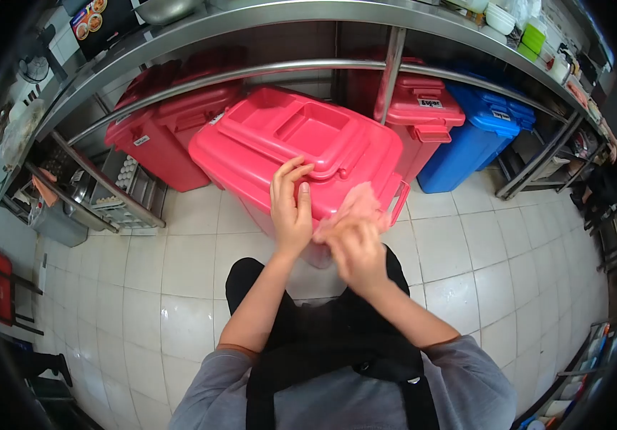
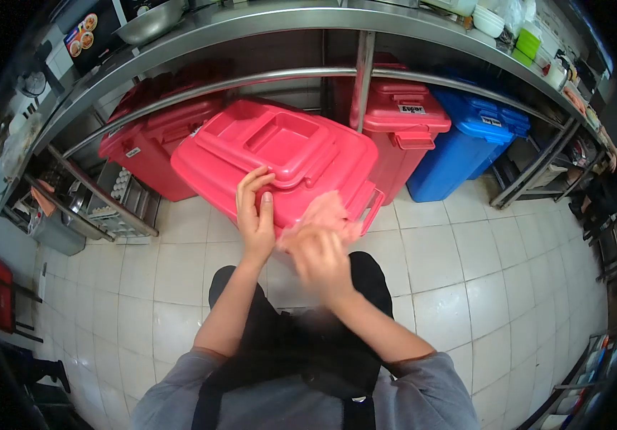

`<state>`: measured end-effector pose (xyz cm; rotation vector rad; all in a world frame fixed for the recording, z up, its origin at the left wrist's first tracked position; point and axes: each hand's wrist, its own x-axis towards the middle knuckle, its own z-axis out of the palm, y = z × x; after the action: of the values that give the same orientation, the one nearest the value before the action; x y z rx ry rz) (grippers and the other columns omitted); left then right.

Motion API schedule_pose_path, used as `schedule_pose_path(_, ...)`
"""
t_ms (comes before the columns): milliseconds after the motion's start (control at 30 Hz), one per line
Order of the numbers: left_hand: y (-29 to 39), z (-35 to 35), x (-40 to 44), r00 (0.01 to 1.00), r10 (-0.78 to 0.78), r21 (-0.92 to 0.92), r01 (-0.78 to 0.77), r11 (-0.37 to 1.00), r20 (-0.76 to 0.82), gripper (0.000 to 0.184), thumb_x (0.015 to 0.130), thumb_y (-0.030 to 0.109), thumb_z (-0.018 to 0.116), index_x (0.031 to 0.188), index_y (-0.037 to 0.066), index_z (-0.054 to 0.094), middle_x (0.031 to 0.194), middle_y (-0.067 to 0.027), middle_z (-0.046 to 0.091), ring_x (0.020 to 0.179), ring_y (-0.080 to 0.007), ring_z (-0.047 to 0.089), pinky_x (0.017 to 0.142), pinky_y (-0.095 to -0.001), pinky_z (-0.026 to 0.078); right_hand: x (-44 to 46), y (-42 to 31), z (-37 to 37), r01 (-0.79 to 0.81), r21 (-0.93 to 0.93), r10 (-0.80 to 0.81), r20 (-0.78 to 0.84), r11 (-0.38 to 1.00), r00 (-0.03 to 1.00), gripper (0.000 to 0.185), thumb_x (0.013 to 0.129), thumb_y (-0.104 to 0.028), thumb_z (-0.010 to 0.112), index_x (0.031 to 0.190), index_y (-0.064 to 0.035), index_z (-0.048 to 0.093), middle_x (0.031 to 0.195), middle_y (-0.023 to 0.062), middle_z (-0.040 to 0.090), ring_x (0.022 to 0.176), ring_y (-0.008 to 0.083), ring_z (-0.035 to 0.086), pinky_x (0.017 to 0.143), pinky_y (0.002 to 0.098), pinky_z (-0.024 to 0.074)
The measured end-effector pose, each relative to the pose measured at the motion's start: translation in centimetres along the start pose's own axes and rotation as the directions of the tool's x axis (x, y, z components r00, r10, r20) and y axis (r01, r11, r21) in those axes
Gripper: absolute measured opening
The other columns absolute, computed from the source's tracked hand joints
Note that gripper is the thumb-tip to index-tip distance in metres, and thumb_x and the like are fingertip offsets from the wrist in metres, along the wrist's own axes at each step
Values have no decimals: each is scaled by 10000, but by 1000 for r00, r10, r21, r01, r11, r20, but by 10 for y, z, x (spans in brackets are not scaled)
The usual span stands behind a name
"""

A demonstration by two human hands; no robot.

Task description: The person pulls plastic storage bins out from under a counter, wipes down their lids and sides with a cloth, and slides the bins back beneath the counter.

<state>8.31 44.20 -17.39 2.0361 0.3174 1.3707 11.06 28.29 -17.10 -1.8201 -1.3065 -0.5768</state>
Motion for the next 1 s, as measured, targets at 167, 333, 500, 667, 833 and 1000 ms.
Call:
schedule_pose_path(167, 2, -36, -21, 965, -258, -586, 238, 774, 52, 293, 1012, 161, 435, 1215, -15, 551, 1255, -123, 572, 1156, -192, 527, 1006, -342, 400, -9, -10, -19, -15, 387, -129, 343, 922, 930, 112, 830, -113, 668, 925, -108, 729, 941, 68, 667, 945, 253, 632, 827, 355, 514)
schedule_pose_path(333, 14, -63, -110, 929, -368, -470, 337, 816, 28, 321, 1015, 225, 430, 1180, -27, 542, 1137, -149, 570, 1064, -206, 560, 893, -366, 467, -4, 22, -38, -120, 600, 143, 8, 791, 990, 259, 898, -103, 574, 1112, 0, 677, 1074, 152, 678, 1042, 316, 624, 937, 395, 480)
schedule_pose_path(500, 36, -36, -125, 958, -235, -398, 282, 873, 165, 616, 913, 242, 627, 1434, 32, 373, 1334, -193, 395, 1183, -301, 462, 1011, -416, 382, 6, -3, -6, -137, 442, -17, 327, 887, 945, 545, 974, -163, 468, 1469, 18, 331, 1408, 239, 476, 1247, 423, 496, 1094, 460, 338)
schedule_pose_path(667, 38, -29, -93, 983, -109, 326, 56, 944, 149, 642, 850, 337, 711, 1412, 119, 492, 1346, -227, 376, 1259, -391, 340, 1064, -494, 287, 34, 17, -24, -383, 695, 295, 250, 608, 922, 478, 986, -25, 421, 1461, -27, 363, 1234, 183, 612, 938, 147, 668, 757, 239, 525)
schedule_pose_path(833, 22, -24, -74, 999, 47, 439, -42, 897, -1, 435, 866, 262, 680, 1265, 99, 623, 1239, -185, 515, 1143, -374, 452, 983, -483, 363, 59, 69, -32, -282, 345, 298, 7, 895, 954, 322, 970, -81, 509, 1280, -10, 556, 1091, 146, 646, 893, 217, 623, 808, 320, 482)
schedule_pose_path(1000, -66, -62, -11, 984, 0, 590, 108, 800, -179, 323, 878, 158, 615, 1182, 51, 636, 1278, -218, 506, 1076, -396, 499, 925, -493, 422, 63, 77, -1, -96, -52, 96, -16, 994, 995, 217, 909, -85, 573, 1105, 2, 605, 1122, 166, 606, 1049, 328, 540, 926, 413, 431)
